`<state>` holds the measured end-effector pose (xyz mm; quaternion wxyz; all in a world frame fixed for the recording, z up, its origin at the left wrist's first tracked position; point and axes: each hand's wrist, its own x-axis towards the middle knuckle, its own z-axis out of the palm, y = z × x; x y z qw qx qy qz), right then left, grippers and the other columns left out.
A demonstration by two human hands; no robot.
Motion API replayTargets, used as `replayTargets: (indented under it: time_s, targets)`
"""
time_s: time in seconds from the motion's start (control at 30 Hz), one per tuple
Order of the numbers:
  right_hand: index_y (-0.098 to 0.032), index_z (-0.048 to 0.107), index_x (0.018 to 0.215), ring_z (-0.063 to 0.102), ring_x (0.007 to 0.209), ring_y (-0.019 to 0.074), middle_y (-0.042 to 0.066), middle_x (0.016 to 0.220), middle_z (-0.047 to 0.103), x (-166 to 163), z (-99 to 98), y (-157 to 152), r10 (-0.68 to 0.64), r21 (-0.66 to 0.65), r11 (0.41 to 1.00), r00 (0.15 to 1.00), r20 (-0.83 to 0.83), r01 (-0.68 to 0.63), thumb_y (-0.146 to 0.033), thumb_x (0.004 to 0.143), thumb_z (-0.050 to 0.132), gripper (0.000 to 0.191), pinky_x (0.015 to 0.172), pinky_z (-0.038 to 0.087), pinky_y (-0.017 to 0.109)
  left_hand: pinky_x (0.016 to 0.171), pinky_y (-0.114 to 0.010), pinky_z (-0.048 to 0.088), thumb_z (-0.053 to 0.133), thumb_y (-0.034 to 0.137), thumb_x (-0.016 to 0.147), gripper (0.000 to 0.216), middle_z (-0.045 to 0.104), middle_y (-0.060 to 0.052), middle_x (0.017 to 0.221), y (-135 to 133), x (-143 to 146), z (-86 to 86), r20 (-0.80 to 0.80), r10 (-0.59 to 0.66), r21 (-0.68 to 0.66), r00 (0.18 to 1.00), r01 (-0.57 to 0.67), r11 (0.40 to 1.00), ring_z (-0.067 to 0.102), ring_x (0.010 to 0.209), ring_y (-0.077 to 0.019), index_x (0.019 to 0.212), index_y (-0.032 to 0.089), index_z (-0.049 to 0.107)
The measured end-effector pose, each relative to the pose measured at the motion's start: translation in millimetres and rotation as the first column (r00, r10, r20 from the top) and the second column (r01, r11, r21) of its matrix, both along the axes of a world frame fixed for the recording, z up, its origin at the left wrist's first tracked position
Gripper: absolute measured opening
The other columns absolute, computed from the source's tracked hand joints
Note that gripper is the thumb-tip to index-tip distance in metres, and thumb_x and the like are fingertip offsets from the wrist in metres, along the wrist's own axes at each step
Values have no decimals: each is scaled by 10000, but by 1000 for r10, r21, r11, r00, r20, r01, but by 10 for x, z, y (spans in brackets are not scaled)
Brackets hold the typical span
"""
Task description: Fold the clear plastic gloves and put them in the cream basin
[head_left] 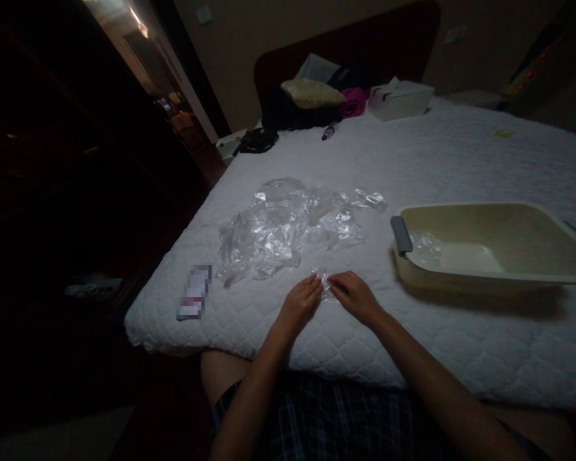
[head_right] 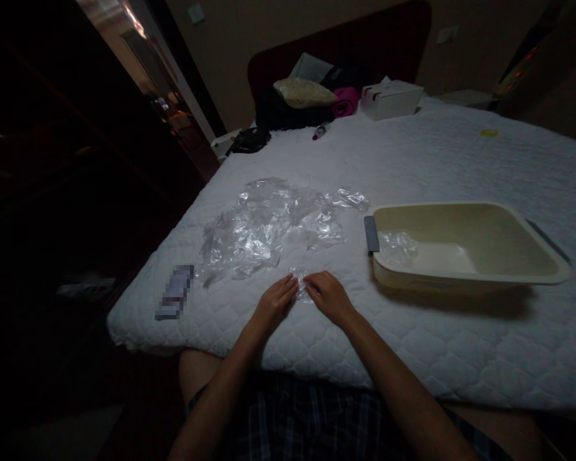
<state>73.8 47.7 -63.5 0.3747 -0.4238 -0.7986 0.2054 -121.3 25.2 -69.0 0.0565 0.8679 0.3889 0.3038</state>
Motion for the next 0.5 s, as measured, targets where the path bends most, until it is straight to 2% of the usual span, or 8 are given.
replayTargets:
  time_s: [0.13, 0.23, 0.3, 0.4, 0.5]
  targets:
    - [-184, 619, 940, 573, 820, 191, 69, 876, 642, 4, 11, -8, -31, -78, 997, 997, -78, 25, -295, 820, 512, 196, 757, 466, 354, 963, -442, 404, 442, 145, 832, 281, 607, -101, 1135, -23, 3, 10, 65, 44, -141, 997, -34, 989, 488, 1156, -211, 1065, 204, 588]
    - [-191, 613, 935, 588, 800, 181, 61, 883, 636, 5, 30, -24, -64, -182, 983, 979, -192, 28, -340, 804, 535, 213, 735, 485, 336, 941, -448, 413, 472, 135, 800, 263, 631, -95, 1087, -21, 25, 29, 130, 92, -186, 987, -67, 980, 526, 1105, -214, 1014, 201, 609]
    - [-192, 596, 958, 593, 811, 177, 67, 933, 625, 21, 47, -42, -90, -205, 978, 959, -270, 34, -365, 795, 546, 243, 737, 491, 325, 928, -429, 416, 507, 117, 755, 271, 636, -97, 1067, -24, 61, 40, 199, 139, -208, 970, -97, 973, 540, 1073, -213, 991, 192, 617]
    - [-192, 569, 1008, 573, 907, 207, 95, 1031, 588, 73, 71, -74, -135, -123, 987, 932, -336, 99, -422, 755, 583, 341, 758, 485, 336, 856, -376, 443, 543, 131, 706, 243, 651, -88, 966, -45, 150, 76, 328, 302, -309, 895, -200, 930, 578, 940, -202, 927, 176, 633]
    - [-195, 540, 1075, 531, 1006, 256, 123, 1096, 557, 127, 76, -93, -102, -36, 995, 929, -355, 95, -517, 678, 623, 518, 791, 471, 372, 737, -303, 453, 524, 167, 704, 166, 644, -51, 799, -75, 261, 154, 433, 475, -496, 766, -238, 835, 581, 767, -168, 822, 160, 640]
